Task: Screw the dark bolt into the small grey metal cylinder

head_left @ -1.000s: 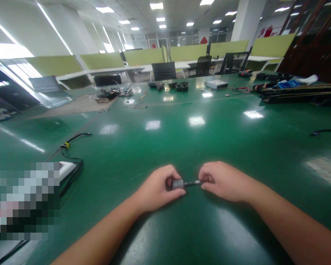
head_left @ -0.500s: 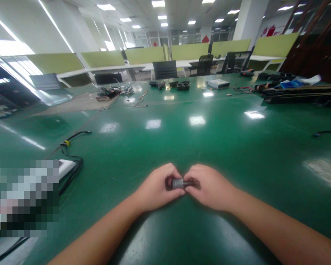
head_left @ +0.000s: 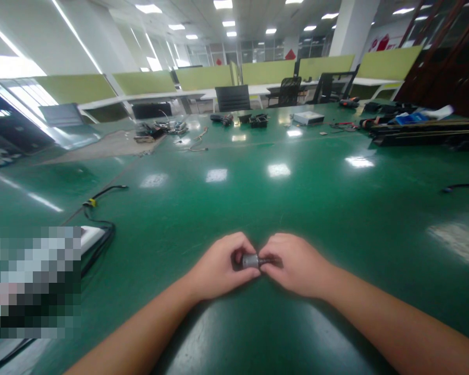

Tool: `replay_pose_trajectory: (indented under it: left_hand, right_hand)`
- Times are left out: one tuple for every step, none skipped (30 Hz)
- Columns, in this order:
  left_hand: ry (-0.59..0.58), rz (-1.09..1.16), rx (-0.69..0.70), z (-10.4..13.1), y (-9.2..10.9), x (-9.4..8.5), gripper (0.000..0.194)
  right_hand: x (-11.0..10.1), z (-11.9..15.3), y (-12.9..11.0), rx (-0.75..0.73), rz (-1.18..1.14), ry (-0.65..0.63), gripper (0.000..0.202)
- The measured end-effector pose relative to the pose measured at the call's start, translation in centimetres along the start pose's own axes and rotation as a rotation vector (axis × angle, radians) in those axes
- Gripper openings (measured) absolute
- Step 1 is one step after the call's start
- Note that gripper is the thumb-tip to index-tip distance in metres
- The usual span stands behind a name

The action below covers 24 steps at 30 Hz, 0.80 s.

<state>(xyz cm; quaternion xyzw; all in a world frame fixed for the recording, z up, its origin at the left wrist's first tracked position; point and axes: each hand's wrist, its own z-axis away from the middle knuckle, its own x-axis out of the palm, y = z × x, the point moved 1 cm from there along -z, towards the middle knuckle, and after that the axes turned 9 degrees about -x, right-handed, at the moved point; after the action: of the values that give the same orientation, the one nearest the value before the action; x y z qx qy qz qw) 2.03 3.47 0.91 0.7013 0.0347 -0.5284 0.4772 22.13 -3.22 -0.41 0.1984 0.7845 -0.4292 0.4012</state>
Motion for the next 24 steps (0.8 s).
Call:
replay_pose_trajectory:
  left_hand:
    - [0.003, -0.001, -0.002, 0.00, 0.03, 0.02, 0.022]
    - [0.003, -0.004, -0.002, -0.01, 0.07, 0.04, 0.022]
    - [0.004, -0.010, 0.001, -0.02, 0.13, 0.05, 0.023]
    - [0.004, -0.017, 0.004, -0.03, 0.19, 0.07, 0.023]
    - [0.004, -0.025, 0.008, -0.04, 0.25, 0.08, 0.023]
    - [0.005, -0.033, 0.008, -0.05, 0.30, 0.09, 0.022]
    - [0.006, -0.039, 0.006, -0.06, 0.33, 0.10, 0.022]
    - [0.006, -0.044, 0.001, -0.06, 0.35, 0.11, 0.022]
    - [0.008, -0.047, -0.003, -0.06, 0.36, 0.11, 0.021]
    - [0.008, -0.050, -0.006, -0.05, 0.37, 0.12, 0.021]
    - [0.008, -0.052, -0.007, -0.04, 0.38, 0.13, 0.022]
    - [0.009, -0.054, -0.009, -0.03, 0.39, 0.13, 0.022]
    - [0.009, -0.056, -0.011, -0.02, 0.41, 0.13, 0.022]
    - [0.009, -0.059, -0.015, -0.01, 0.42, 0.13, 0.022]
    - [0.009, -0.062, -0.020, 0.00, 0.44, 0.14, 0.023]
    - [0.009, -0.066, -0.024, 0.02, 0.45, 0.14, 0.023]
    - [0.010, -0.069, -0.025, 0.04, 0.45, 0.15, 0.024]
    - [0.012, -0.072, -0.023, 0.07, 0.44, 0.16, 0.024]
    - [0.014, -0.074, -0.019, 0.09, 0.43, 0.17, 0.024]
    - [0.015, -0.074, -0.015, 0.12, 0.41, 0.19, 0.024]
    - [0.022, -0.073, -0.013, 0.14, 0.38, 0.19, 0.023]
    - [0.019, -0.071, -0.008, 0.15, 0.35, 0.20, 0.023]
    - [0.017, -0.069, -0.003, 0.16, 0.32, 0.21, 0.023]
    - [0.019, -0.070, 0.000, 0.15, 0.30, 0.21, 0.022]
  right_hand:
    - [0.02, -0.02, 0.03, -0.003, 0.001, 0.003, 0.006]
    - [0.04, -0.05, 0.05, -0.007, 0.003, 0.003, 0.005]
    - [0.05, -0.08, 0.06, -0.009, 0.005, 0.003, 0.005]
    - [0.06, -0.11, 0.07, -0.011, 0.005, 0.003, 0.005]
    - [0.06, -0.13, 0.07, -0.012, 0.006, 0.004, 0.005]
    - [0.06, -0.14, 0.07, -0.013, 0.006, 0.006, 0.005]
    - [0.06, -0.15, 0.07, -0.015, 0.006, 0.006, 0.005]
    - [0.05, -0.14, 0.06, -0.017, 0.007, 0.006, 0.004]
    - [0.04, -0.13, 0.05, -0.018, 0.007, 0.005, 0.004]
    - [0.02, -0.11, 0.03, -0.019, 0.008, 0.003, 0.004]
    - [0.00, -0.09, 0.01, -0.018, 0.007, 0.001, 0.004]
    - [-0.02, -0.08, -0.01, -0.017, 0.006, -0.001, 0.004]
    - [-0.05, -0.06, -0.03, -0.016, 0.003, -0.002, 0.005]
    - [-0.08, -0.06, -0.05, -0.016, 0.001, -0.002, 0.005]
    - [-0.10, -0.06, -0.06, -0.017, -0.001, -0.001, 0.005]
    - [-0.12, -0.06, -0.08, -0.019, -0.002, -0.001, 0.005]
    - [-0.12, -0.07, -0.08, -0.021, -0.004, -0.004, 0.004]
    - [-0.13, -0.09, -0.08, -0.023, -0.004, -0.006, 0.004]
    - [-0.13, -0.10, -0.08, -0.023, -0.005, -0.008, 0.004]
    - [-0.12, -0.11, -0.07, -0.023, -0.006, -0.010, 0.004]
    - [-0.11, -0.11, -0.06, -0.021, -0.007, -0.011, 0.004]
    - [-0.11, -0.11, -0.05, -0.019, -0.006, -0.010, 0.004]
    - [-0.11, -0.10, -0.04, -0.016, -0.005, -0.009, 0.005]
    - [-0.11, -0.10, -0.03, -0.013, -0.004, -0.008, 0.005]
